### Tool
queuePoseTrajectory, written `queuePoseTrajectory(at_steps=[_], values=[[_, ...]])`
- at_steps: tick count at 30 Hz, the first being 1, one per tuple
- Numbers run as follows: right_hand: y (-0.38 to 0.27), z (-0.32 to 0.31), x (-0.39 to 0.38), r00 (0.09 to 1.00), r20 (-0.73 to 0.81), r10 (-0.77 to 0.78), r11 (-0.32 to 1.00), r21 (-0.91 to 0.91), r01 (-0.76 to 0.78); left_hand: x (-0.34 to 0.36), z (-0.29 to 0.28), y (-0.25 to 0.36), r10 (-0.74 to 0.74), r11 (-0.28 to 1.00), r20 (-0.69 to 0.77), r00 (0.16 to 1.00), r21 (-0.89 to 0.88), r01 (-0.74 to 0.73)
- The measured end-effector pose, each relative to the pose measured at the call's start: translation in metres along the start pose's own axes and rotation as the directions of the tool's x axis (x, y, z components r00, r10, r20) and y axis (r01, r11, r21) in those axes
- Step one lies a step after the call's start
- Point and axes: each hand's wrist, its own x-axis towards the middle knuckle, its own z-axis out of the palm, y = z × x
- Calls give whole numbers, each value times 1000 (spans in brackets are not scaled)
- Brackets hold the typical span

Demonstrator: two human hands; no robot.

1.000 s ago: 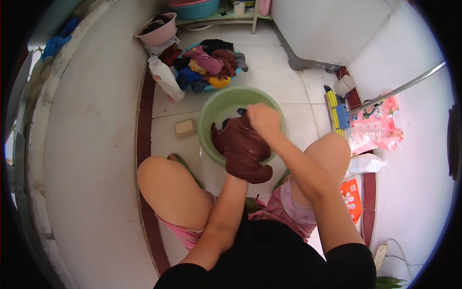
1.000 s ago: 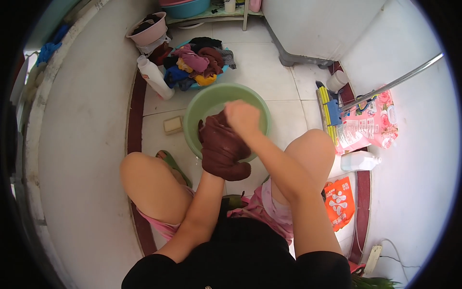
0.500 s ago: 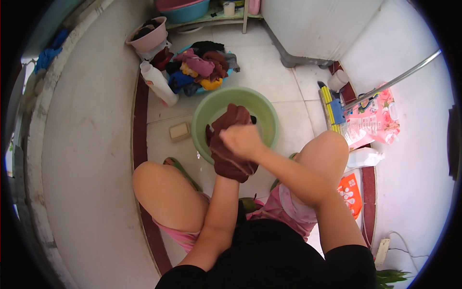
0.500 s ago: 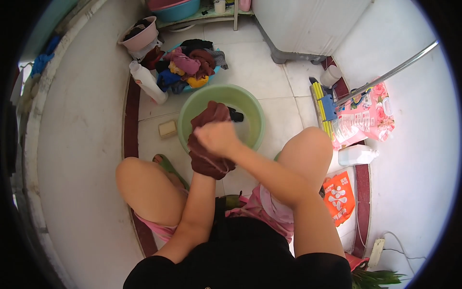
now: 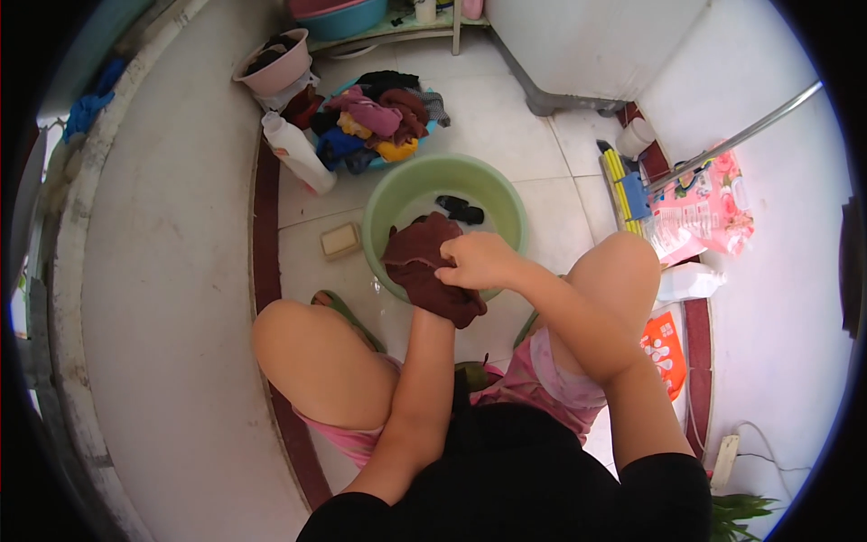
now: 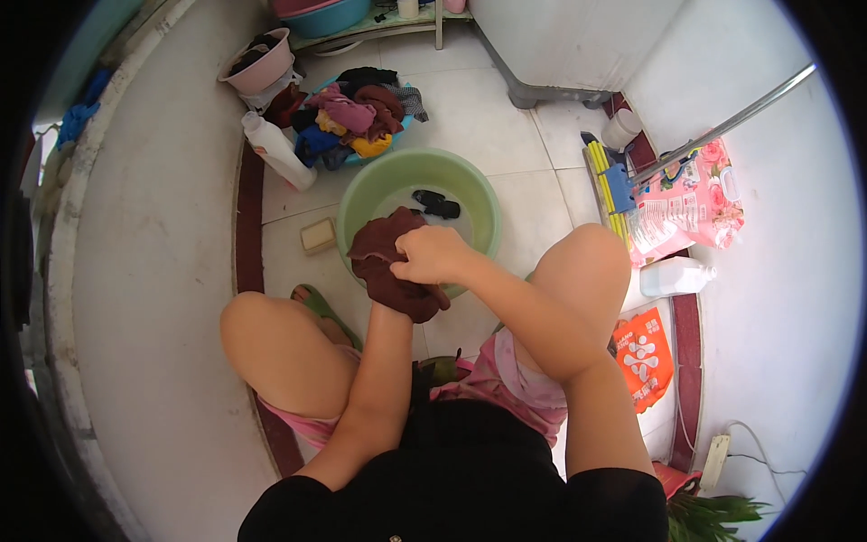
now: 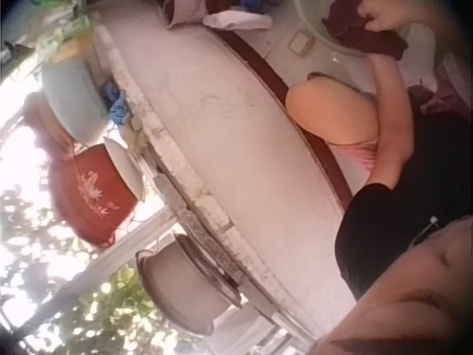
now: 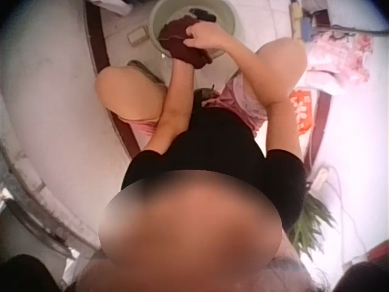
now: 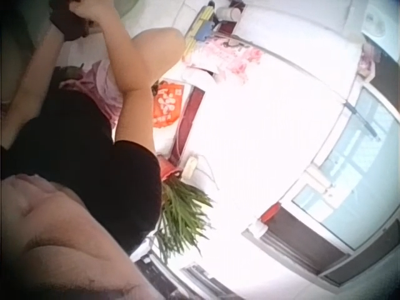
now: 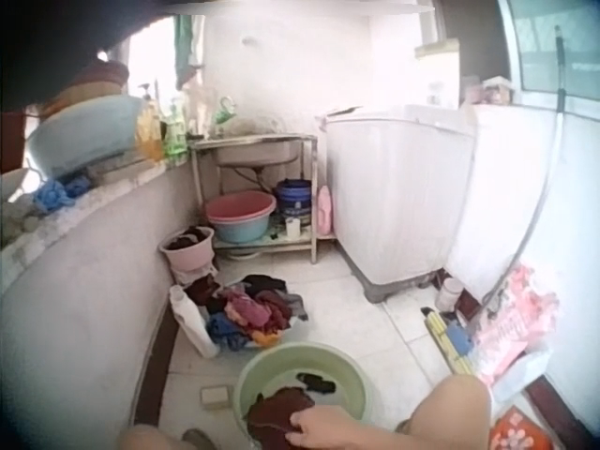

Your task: The person hand washes clothes by rubbing a bar of soap onto garments, scrubbing and wringing them, and washing them in a basin of water.

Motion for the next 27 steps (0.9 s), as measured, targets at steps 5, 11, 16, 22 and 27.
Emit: queuePoseTrajectory(at_steps=[5, 11, 16, 22, 27], values=[[15, -28, 10, 998, 39, -43, 957, 287, 30, 1, 1, 2, 6, 986, 16, 1000, -165, -3], [37, -58, 32, 825, -487, 287, 951, 248, -184, 8, 8, 9, 69, 884, 44, 997, -466, -41], [45, -32, 47, 496, -788, 365, 929, 271, -254, 5, 18, 0, -224, 125, 142, 964, -977, 173], [22, 23, 39, 741, -421, -523, 831, -447, 333, -5, 20, -12, 37, 866, 167, 985, 486, -115], [58, 11, 56, 790, -598, -139, 933, -345, -97, -2, 36, -14, -44, 976, 124, 991, 217, 16]])
